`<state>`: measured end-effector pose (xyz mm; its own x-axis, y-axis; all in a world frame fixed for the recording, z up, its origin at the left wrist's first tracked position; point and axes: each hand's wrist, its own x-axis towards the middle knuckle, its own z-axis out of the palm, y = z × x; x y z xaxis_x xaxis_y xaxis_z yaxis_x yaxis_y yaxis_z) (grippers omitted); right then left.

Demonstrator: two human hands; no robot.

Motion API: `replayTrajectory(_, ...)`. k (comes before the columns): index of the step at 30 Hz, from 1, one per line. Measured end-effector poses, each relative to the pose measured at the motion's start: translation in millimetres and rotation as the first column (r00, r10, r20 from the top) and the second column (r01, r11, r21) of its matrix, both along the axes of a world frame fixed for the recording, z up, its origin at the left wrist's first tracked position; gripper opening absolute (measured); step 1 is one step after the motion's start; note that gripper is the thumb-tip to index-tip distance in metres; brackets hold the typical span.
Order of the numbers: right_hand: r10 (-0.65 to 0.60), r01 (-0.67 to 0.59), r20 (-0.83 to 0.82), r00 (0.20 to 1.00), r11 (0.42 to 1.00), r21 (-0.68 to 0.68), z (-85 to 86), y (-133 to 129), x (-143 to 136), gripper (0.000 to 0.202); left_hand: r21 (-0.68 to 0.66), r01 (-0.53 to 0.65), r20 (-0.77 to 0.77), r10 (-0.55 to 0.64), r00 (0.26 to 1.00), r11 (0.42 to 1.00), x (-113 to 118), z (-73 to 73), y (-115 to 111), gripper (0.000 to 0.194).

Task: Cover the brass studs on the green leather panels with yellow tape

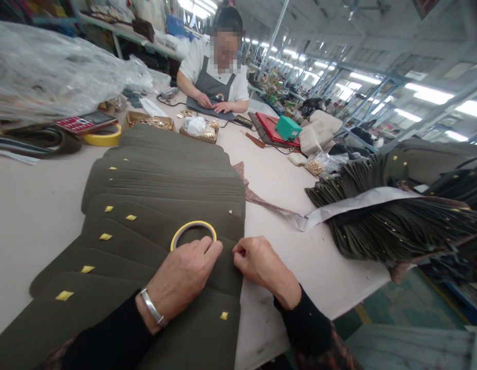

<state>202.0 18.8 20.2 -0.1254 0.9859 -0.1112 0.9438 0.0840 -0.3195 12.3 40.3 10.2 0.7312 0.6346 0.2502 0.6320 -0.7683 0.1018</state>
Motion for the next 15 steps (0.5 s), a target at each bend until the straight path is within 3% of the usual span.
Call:
replayTrajectory(4, 0.061, -0.062, -0.142, 0.988, 0.998, -0.003, 4.4, -16, 0, 0.021, 0.040, 0.041, 0.239, -0.049, 0.970, 0.998, -9, -0.7, 5, 0.014)
replayTrajectory(8, 0.003, 0.094, -0.446, 0.895, 0.976, 0.196, 6.5, -17, -1, 0.018, 0.060, 0.101, 0.426, -0.117, 0.897, 0.993, -12, -3.5, 7, 0.025)
replayTrajectory(11, 0.165, 0.050, -0.551, 0.818, 0.934, 0.355, 8.1, -14, -7, 0.018, 0.070, 0.106, 0.421, -0.125, 0.898, 0.992, -12, -4.8, 7, 0.039)
replayTrajectory(15, 0.345, -0.089, -0.462, 0.817, 0.868, 0.489, 6.5, -11, -16, 0.018, 0.083, 0.056, 0.410, -0.086, 0.908, 0.995, -11, -7.0, 6, 0.043)
